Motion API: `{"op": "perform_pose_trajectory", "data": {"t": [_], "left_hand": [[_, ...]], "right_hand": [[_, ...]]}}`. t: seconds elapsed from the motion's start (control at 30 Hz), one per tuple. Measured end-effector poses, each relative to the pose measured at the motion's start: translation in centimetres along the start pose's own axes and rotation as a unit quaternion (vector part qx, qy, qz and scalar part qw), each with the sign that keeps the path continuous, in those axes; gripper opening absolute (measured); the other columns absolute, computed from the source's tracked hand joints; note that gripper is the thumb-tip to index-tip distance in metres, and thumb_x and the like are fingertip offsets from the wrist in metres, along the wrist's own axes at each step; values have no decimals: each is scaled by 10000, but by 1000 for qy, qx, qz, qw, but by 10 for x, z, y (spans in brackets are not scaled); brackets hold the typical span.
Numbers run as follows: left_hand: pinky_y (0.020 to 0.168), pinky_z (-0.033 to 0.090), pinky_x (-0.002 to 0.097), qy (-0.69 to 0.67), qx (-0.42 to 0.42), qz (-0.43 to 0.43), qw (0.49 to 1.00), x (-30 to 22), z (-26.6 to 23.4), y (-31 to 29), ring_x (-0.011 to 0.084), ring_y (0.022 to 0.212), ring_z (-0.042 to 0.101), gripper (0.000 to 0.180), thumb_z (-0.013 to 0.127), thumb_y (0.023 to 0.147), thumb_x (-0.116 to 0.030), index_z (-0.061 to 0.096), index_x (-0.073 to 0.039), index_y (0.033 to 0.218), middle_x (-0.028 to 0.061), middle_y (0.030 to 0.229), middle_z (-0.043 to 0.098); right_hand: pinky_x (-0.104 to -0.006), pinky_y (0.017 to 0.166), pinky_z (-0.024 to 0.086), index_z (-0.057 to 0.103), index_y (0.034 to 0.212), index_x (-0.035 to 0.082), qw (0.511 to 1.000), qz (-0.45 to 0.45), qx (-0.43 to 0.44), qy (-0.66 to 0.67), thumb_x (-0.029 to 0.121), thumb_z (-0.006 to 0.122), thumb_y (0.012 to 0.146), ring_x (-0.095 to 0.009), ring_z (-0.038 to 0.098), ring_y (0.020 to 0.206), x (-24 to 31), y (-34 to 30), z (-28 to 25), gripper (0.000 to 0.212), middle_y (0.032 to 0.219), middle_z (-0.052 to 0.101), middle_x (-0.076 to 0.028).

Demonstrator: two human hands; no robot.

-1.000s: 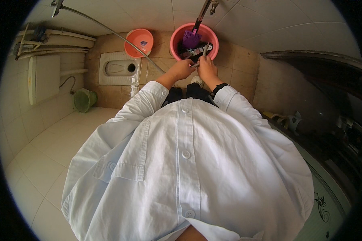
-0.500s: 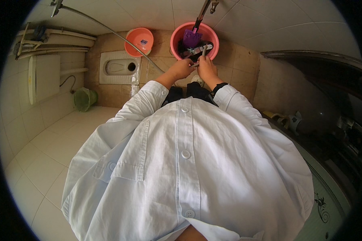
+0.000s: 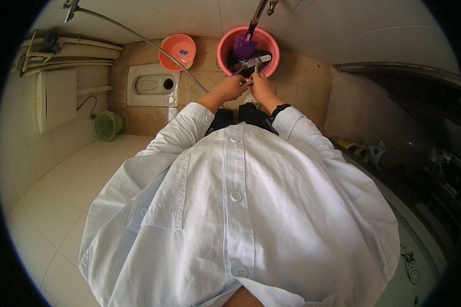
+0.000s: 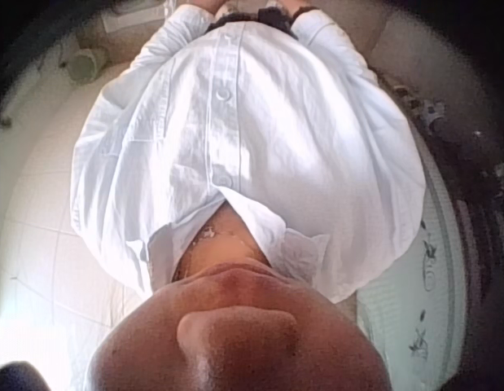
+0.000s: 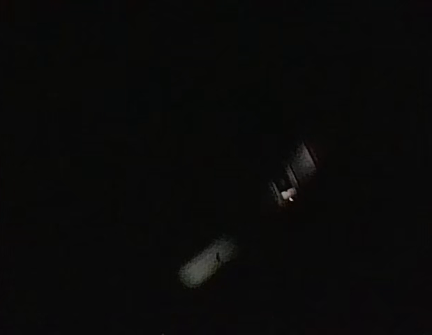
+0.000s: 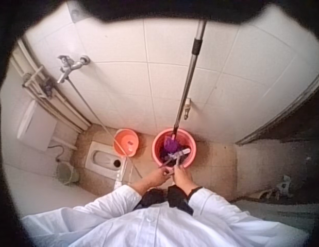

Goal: The person assembles a mop by attaching a metal rod to a mop head and securing it with a hose clamp. They then rinse the mop head in a pink bucket and adjust the hose and clamp to complete the assembly.

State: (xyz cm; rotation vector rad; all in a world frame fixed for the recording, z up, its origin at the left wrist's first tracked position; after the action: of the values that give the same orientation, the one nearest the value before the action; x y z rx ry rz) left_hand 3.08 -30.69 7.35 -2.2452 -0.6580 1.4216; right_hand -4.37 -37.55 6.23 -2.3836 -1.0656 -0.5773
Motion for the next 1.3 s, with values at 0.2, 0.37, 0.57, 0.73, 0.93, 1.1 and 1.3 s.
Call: {"op": "perform_pose_trajectory", "data": {"t": [0.2, 0.37, 0.57, 0.73, 0.93, 1.1, 1.3], "left_hand": [[524, 479, 322, -1, 8, -15, 1000, 3, 1, 2, 187, 572, 596, 338, 598, 836, -168, 547, -50, 1149, 111, 750, 630], [526, 478, 321, 1, 13, -9, 1000, 3, 2, 2, 188, 575, 598, 339, 594, 837, -169, 545, -46, 1149, 115, 746, 629], [526, 475, 317, 7, 6, -1, 1000, 6, 4, 3, 181, 574, 595, 330, 590, 839, -166, 549, -43, 1143, 112, 737, 625], [516, 473, 311, 28, -7, 31, 999, 5, 3, 7, 173, 565, 587, 316, 597, 839, -173, 560, -40, 1123, 105, 729, 623], [512, 472, 307, 37, -1, 18, 999, 8, 5, 8, 165, 568, 585, 309, 602, 839, -176, 565, -37, 1113, 103, 727, 622], [523, 476, 312, 34, 6, 16, 999, 8, 7, 9, 171, 579, 590, 329, 603, 838, -181, 555, -46, 1133, 106, 755, 626], [537, 482, 317, 48, 5, 12, 999, 12, 8, 11, 176, 589, 595, 340, 602, 838, -180, 550, -47, 1146, 106, 771, 629]], "right_hand": [[-489, 731, 473, 501, 971, 28, 1000, -6, -14, -9, 115, 556, 785, -401, 572, 874, 3, 1, -3, 212, 952, 551, -210], [-486, 722, 476, 510, 954, 26, 1000, 3, -11, -17, 104, 545, 778, -395, 578, 868, 3, -1, -4, 196, 928, 558, -206], [-479, 726, 475, 511, 947, 21, 999, -5, -27, -25, 97, 539, 773, -394, 578, 868, 5, -2, -7, 192, 935, 563, -212], [-475, 734, 473, 514, 939, 20, 999, -11, -35, -22, 100, 538, 776, -394, 576, 871, 6, -2, -8, 184, 937, 564, -217], [-477, 731, 476, 514, 941, 23, 999, -12, -41, -24, 102, 536, 780, -399, 574, 869, 6, -3, -9, 180, 940, 562, -217], [-478, 726, 478, 512, 951, 25, 999, -6, -36, -28, 105, 537, 786, -396, 574, 869, 3, -3, -8, 185, 940, 560, -212], [-472, 724, 480, 512, 951, 21, 999, -10, -34, -33, 102, 555, 783, -388, 576, 874, 5, -2, -9, 192, 938, 561, -208]]}}
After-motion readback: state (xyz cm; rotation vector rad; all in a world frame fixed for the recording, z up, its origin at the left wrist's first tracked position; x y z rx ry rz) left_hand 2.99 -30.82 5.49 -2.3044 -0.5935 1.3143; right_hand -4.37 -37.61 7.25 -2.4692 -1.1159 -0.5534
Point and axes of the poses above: each hand's wrist, its own y-axis towards the middle knuckle, its own z-axis out of the palm, x = y × z, the point moved 10 cm from there along y, towards the middle knuckle
